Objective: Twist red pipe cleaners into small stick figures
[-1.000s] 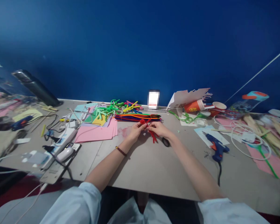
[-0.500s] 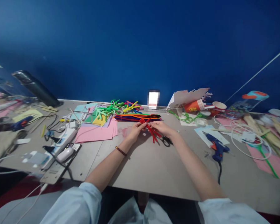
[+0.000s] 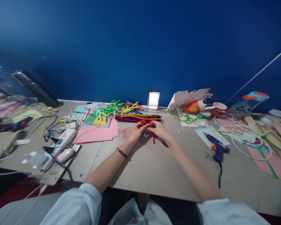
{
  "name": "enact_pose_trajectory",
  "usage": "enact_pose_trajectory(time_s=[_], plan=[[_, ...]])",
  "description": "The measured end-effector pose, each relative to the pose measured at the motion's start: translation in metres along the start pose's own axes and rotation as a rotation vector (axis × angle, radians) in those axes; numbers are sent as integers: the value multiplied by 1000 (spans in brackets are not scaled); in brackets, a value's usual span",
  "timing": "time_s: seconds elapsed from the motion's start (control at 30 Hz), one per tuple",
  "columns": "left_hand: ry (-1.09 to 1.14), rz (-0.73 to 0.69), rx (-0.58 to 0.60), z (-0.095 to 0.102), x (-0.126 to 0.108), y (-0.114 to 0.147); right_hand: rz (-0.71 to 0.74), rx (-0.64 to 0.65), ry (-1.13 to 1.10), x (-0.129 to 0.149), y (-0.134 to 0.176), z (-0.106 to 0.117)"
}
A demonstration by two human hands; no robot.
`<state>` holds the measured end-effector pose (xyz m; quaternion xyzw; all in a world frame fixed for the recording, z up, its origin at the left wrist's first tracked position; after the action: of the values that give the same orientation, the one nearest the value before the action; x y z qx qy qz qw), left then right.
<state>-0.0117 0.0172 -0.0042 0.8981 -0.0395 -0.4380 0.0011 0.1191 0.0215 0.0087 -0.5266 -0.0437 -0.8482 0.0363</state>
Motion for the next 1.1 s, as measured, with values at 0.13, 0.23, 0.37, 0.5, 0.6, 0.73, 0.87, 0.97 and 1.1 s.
enact_pose_trajectory(time_s=[0.13,0.23,0.37,0.5,0.6,0.73,0.87,0.97,1.1], plan=[[-1,23,-16,3,3,-1,18,26,92,0,-1,0],[-3,25,-12,3,3,-1,-13,95,35,-1,-1,-2],[-12,43,-9,3,0,-1,-73,218,-155,-2,1,-5],[-18,45,-22,8,-4,-5,-132,264,-352,-7,0,-6],[-4,46,-12,12,-4,-9,-188,328,-396,-10,1,-9],[-60,35,61,14,-1,-12,-217,426,-433,-12,5,-15],[-57,39,65,15,4,-12,-230,358,-451,-15,2,-15],[-63,28,36,15,4,-12,-247,241,-447,-18,0,-14],[-34,35,26,11,2,-10,-194,225,-417,-16,0,-17]])
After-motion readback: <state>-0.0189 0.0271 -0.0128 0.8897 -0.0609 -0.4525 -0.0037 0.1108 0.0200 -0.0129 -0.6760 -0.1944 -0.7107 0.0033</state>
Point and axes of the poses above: each hand's wrist, its own y-axis away from the middle knuckle, its own z-axis out of the back of the hand, x = y × z, the point moved 5 cm from there along -y, towards the middle knuckle, and after that the axes turned 14 degrees about y, right-handed, at the moved point
